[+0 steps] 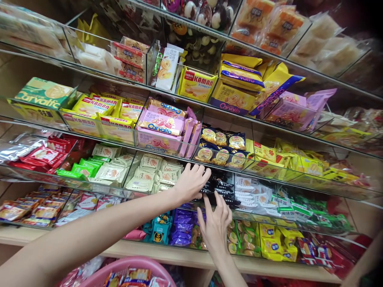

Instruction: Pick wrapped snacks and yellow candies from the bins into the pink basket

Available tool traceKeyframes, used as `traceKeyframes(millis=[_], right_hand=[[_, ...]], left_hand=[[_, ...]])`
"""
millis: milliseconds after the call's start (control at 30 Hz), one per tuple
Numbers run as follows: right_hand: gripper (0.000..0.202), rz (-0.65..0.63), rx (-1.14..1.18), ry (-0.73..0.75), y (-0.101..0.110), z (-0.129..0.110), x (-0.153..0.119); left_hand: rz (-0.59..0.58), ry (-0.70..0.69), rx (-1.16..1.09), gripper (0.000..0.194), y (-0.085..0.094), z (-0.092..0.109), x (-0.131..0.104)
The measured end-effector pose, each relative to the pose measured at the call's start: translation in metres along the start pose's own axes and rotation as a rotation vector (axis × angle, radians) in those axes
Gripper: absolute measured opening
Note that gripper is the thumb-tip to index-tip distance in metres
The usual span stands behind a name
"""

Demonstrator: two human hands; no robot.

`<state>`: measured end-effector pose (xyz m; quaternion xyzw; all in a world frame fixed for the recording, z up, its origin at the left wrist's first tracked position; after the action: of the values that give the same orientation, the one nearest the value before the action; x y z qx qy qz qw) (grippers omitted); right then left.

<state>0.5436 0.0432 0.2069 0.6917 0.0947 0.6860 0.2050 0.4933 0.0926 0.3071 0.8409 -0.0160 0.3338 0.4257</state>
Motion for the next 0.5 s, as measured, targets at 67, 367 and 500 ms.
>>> traceKeyframes(millis=[67,367,500], right_hand=[[0.038,0.001,0.000,-0.002,-0.001,0.000,-0.001],[0.041,0.036,0.176,-0.150,0.029,-0.001,-0.015],[0.044,-0.067,0.522,-0.400,0.044,-0.009,-0.046]], left_hand=[[0.037,-0.027,0.003,0.077,0.010,0.004,-0.007],[0.333,0.165,-0.642,0.080,0.083,-0.023,-0.081],[0.185,0.628,-1.315,0.064,0.046,-0.046,-0.151]])
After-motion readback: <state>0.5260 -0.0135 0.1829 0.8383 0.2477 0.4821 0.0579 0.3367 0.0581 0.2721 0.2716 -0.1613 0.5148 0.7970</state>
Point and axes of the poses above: each hand's wrist, its own x-axis towards the middle knuckle, its own y-axis out of the back of the hand, z = x × y, the point moved 9 cm from there along x, towards the middle knuckle, and after that the axes turned 1 degree about -y, right-handed, at the moved point
